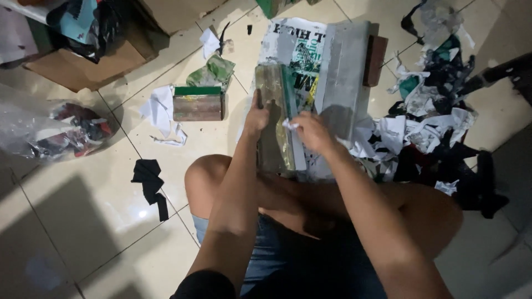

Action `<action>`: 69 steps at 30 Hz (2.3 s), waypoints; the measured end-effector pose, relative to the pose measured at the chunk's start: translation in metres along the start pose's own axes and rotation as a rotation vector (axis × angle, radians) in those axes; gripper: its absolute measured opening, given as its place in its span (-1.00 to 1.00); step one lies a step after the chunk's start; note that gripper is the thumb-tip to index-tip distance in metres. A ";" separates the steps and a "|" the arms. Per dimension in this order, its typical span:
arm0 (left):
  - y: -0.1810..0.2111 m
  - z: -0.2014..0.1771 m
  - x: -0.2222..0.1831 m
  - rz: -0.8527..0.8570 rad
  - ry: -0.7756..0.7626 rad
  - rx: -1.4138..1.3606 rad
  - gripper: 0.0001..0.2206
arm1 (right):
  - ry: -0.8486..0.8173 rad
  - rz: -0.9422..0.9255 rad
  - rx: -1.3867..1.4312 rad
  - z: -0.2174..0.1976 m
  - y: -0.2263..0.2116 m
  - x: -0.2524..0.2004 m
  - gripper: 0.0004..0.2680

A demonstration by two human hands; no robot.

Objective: Cleaning residue and tape from a screen printing frame using a cloth

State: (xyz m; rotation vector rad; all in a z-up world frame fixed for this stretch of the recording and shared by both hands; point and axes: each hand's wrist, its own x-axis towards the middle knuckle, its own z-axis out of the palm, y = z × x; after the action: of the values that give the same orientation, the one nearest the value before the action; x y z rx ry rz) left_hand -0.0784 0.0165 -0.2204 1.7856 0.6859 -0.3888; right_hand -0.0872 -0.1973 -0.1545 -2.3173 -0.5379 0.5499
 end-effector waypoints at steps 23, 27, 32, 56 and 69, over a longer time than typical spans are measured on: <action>-0.006 0.003 0.007 0.065 0.016 0.052 -0.36 | -0.168 0.137 -0.117 0.008 -0.011 -0.035 -0.85; -0.017 0.003 0.030 0.025 0.017 0.032 -0.35 | 0.075 0.476 1.033 0.118 0.119 0.080 -0.93; -0.022 -0.003 0.045 0.031 -0.008 0.035 -0.34 | 0.222 -0.024 -0.408 0.073 0.090 0.157 -0.91; 0.016 -0.005 -0.001 -0.033 0.004 0.016 -0.37 | 0.126 0.092 -0.346 0.045 0.045 0.150 -0.85; -0.006 0.001 0.021 -0.049 -0.001 0.109 -0.36 | -0.189 0.209 0.055 -0.030 -0.061 -0.047 -0.79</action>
State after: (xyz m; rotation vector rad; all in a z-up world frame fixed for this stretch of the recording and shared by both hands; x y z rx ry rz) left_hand -0.0660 0.0225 -0.2373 1.8741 0.7205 -0.4679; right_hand -0.1245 -0.1957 -0.0803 -2.2964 -0.3636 0.8783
